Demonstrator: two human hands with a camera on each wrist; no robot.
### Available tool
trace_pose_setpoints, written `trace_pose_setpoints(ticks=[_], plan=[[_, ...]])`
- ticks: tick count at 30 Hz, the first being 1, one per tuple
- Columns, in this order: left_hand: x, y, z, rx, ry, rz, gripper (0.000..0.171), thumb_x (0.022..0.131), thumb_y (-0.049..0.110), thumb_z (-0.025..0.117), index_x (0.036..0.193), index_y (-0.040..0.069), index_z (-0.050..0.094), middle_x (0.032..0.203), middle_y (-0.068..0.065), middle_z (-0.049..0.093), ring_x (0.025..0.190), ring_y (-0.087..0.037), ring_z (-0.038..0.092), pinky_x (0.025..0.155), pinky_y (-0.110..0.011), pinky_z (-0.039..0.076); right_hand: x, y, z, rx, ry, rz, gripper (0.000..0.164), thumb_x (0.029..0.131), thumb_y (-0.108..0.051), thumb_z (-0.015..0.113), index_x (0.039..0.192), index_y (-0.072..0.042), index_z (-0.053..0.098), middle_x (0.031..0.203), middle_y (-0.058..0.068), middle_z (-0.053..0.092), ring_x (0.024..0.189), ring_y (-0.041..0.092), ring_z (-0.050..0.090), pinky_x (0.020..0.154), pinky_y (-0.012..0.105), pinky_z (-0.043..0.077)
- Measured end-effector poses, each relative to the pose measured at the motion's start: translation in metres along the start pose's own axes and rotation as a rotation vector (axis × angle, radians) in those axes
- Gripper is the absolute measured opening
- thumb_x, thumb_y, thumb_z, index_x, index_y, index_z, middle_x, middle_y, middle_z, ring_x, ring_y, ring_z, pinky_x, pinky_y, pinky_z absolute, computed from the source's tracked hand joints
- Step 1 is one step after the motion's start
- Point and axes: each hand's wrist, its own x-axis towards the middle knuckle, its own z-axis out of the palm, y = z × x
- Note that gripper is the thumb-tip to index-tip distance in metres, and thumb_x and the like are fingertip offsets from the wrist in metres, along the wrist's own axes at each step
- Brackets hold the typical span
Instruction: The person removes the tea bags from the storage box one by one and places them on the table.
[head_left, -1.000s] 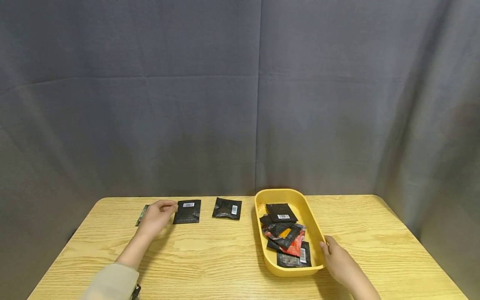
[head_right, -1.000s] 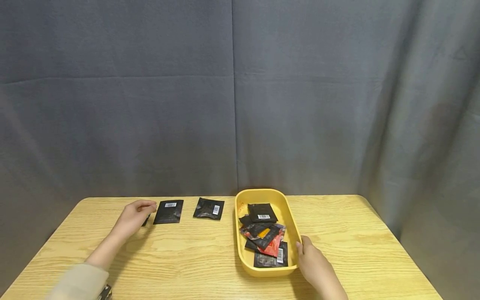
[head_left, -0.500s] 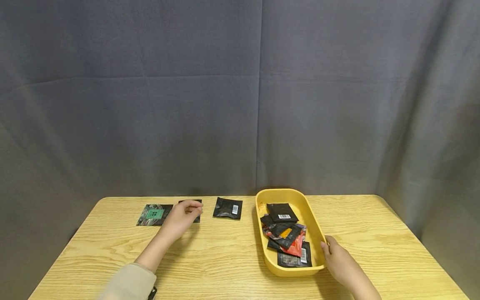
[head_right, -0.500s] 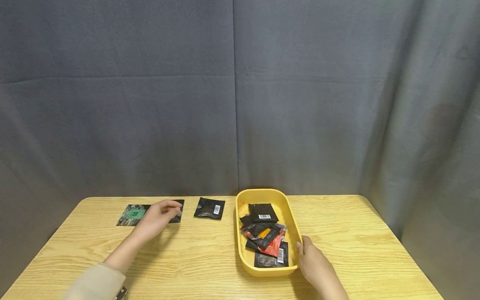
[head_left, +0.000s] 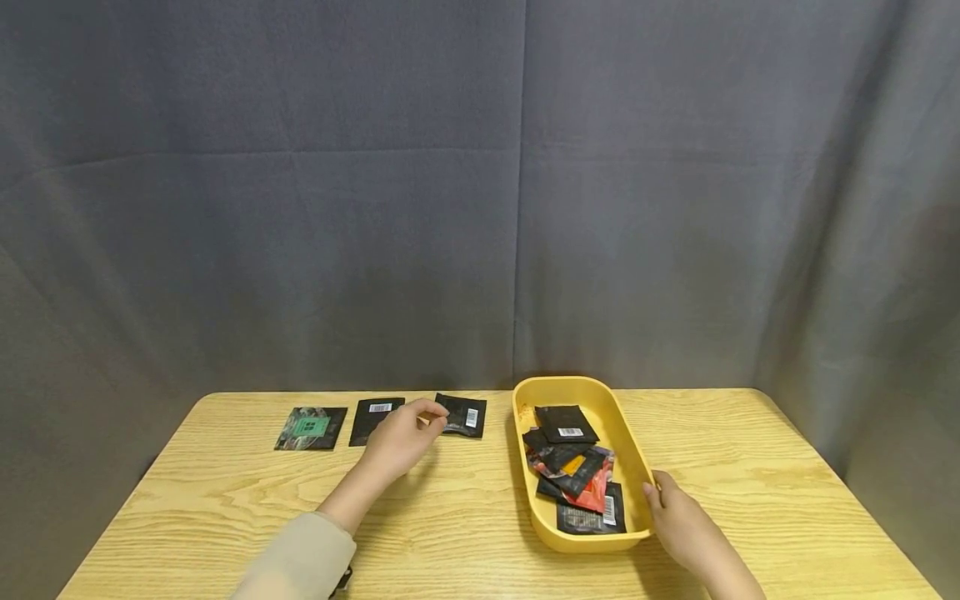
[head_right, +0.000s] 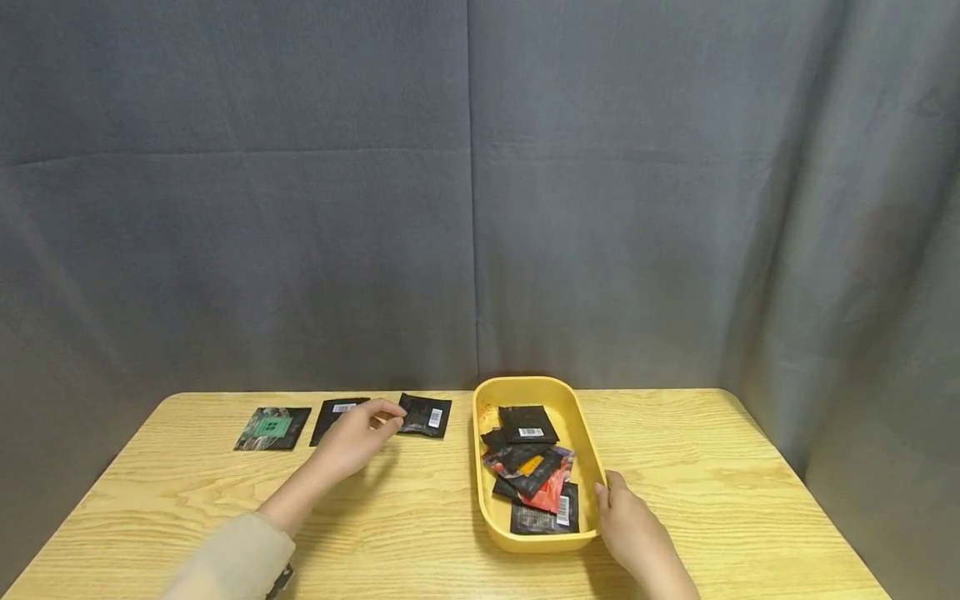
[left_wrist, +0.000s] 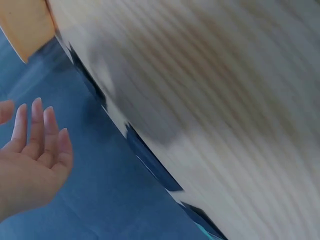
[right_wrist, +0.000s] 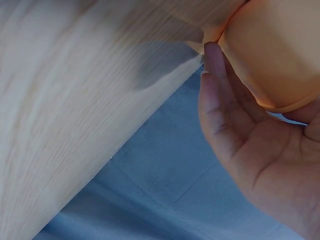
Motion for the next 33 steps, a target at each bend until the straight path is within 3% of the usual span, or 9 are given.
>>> trace_pose_setpoints(ticks=[5, 12, 17, 24, 29, 33], plan=[[0.006, 0.019, 0.011, -0.013, -0.009, 0.064, 0.02, 0.099, 0.024, 0.06, 0.113, 0.015, 0.071, 0.104, 0.004, 0.069, 0.093, -0.017, 0.064, 0.074, -0.039, 0.052, 0.0, 0.0, -0.002, 0.007, 0.001, -0.008, 0.043, 0.108, -0.015, 0.035, 0.133, 0.019, 0.038, 0.122, 0.04, 0.055, 0.12, 0.054, 0.05, 0.097, 0.065, 0.041], [0.011, 0.039, 0.027, -0.148, -0.03, 0.152, 0.02, 0.102, 0.02, 0.057, 0.115, 0.014, 0.07, 0.106, 0.002, 0.067, 0.097, -0.019, 0.061, 0.078, -0.037, 0.052, -0.001, 0.001, -0.001, 0.015, 0.012, -0.015, 0.042, 0.107, -0.015, 0.035, 0.132, 0.018, 0.04, 0.121, 0.038, 0.056, 0.119, 0.054, 0.051, 0.097, 0.064, 0.041], [0.012, 0.052, 0.041, -0.185, -0.031, 0.207, 0.02, 0.102, 0.021, 0.057, 0.116, 0.015, 0.07, 0.107, 0.003, 0.067, 0.096, -0.018, 0.061, 0.077, -0.036, 0.052, -0.001, 0.001, 0.0, 0.007, 0.015, -0.011, 0.041, 0.108, -0.016, 0.035, 0.132, 0.017, 0.041, 0.121, 0.037, 0.057, 0.12, 0.053, 0.051, 0.098, 0.064, 0.041], [0.014, 0.075, 0.058, -0.262, -0.094, 0.264, 0.017, 0.102, 0.02, 0.057, 0.114, 0.017, 0.069, 0.108, 0.003, 0.067, 0.097, -0.015, 0.063, 0.084, -0.035, 0.051, -0.002, 0.002, -0.001, 0.003, -0.005, 0.0, 0.044, 0.108, -0.017, 0.034, 0.133, 0.018, 0.039, 0.123, 0.038, 0.056, 0.121, 0.054, 0.049, 0.097, 0.065, 0.041], [0.011, 0.088, 0.072, -0.255, -0.135, 0.301, 0.017, 0.101, 0.016, 0.058, 0.114, 0.014, 0.069, 0.111, 0.003, 0.067, 0.1, -0.014, 0.062, 0.085, -0.031, 0.051, 0.0, 0.002, -0.001, -0.012, -0.007, 0.01, 0.046, 0.109, -0.018, 0.033, 0.134, 0.02, 0.036, 0.126, 0.042, 0.051, 0.122, 0.056, 0.047, 0.098, 0.065, 0.04], [0.007, 0.096, 0.082, -0.133, -0.164, 0.347, 0.019, 0.1, 0.014, 0.06, 0.118, 0.015, 0.066, 0.114, 0.004, 0.066, 0.105, -0.013, 0.062, 0.09, -0.029, 0.05, -0.001, 0.002, -0.001, -0.027, -0.005, 0.014, 0.048, 0.109, -0.019, 0.033, 0.135, 0.021, 0.035, 0.129, 0.044, 0.047, 0.122, 0.057, 0.046, 0.098, 0.065, 0.04]])
